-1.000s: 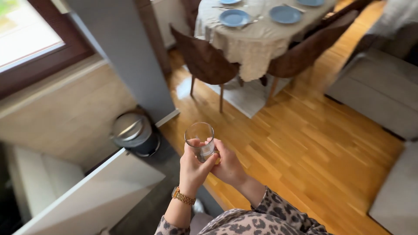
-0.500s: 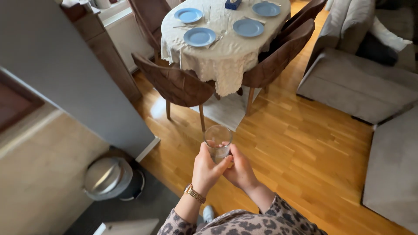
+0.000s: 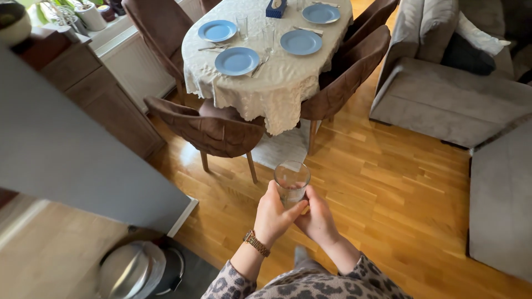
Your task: The person folds a napkin and places it into a napkin holder on a set dining table. They then walk to the kitchen, take glasses from an upper cabinet, and carry them one at a time to the table, setting a glass beside each plate.
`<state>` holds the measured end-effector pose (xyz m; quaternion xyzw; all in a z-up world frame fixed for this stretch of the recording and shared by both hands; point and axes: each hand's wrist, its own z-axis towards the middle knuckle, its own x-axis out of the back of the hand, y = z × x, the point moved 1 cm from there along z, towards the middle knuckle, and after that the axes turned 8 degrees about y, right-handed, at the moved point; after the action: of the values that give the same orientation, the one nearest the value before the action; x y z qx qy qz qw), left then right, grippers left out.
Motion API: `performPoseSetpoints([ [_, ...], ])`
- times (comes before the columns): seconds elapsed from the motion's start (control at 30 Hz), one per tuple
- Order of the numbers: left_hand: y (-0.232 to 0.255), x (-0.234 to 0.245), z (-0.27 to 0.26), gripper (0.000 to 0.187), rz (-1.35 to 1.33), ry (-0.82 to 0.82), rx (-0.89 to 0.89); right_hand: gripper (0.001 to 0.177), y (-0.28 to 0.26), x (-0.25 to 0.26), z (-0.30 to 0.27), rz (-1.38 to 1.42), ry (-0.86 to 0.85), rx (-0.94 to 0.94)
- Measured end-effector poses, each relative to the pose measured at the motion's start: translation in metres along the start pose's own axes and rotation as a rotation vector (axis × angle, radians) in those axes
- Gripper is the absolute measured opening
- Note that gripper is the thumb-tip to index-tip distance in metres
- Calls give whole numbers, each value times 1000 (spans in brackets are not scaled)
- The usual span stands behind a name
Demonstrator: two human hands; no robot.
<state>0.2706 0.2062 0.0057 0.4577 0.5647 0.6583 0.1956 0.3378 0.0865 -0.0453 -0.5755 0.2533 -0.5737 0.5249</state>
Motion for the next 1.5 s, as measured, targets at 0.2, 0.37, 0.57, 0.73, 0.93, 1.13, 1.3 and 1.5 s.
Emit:
performPoseSetpoints([
  [0.2, 3, -25, 75, 61, 12, -54, 19, 71, 27, -7, 69, 28, 96, 100],
  [0.37, 21, -50, 153, 62, 21, -40, 4, 66, 57, -10, 150, 33, 93, 79],
  [0.57, 42, -81, 250, 63, 30, -27, 7, 68, 72, -5, 255, 3, 77, 80],
  [0.73, 44, -96, 309, 65, 10, -12, 2, 70, 87, -11, 315, 7, 64, 101],
  [0.93, 39, -106, 370, 64, -18, -10, 8, 75, 112, -28, 368, -30, 38, 52],
  [1.13, 42, -107, 444, 65, -68, 19, -26, 72, 112, -55, 434, -45, 10, -13],
  [1.3, 41, -108, 523, 78, -69, 32, -57, 69, 109, -78, 504, -111, 32, -73],
  [1.5, 60, -104, 617, 80, -93, 1, -105, 56, 111, -99, 584, -156, 88, -91],
])
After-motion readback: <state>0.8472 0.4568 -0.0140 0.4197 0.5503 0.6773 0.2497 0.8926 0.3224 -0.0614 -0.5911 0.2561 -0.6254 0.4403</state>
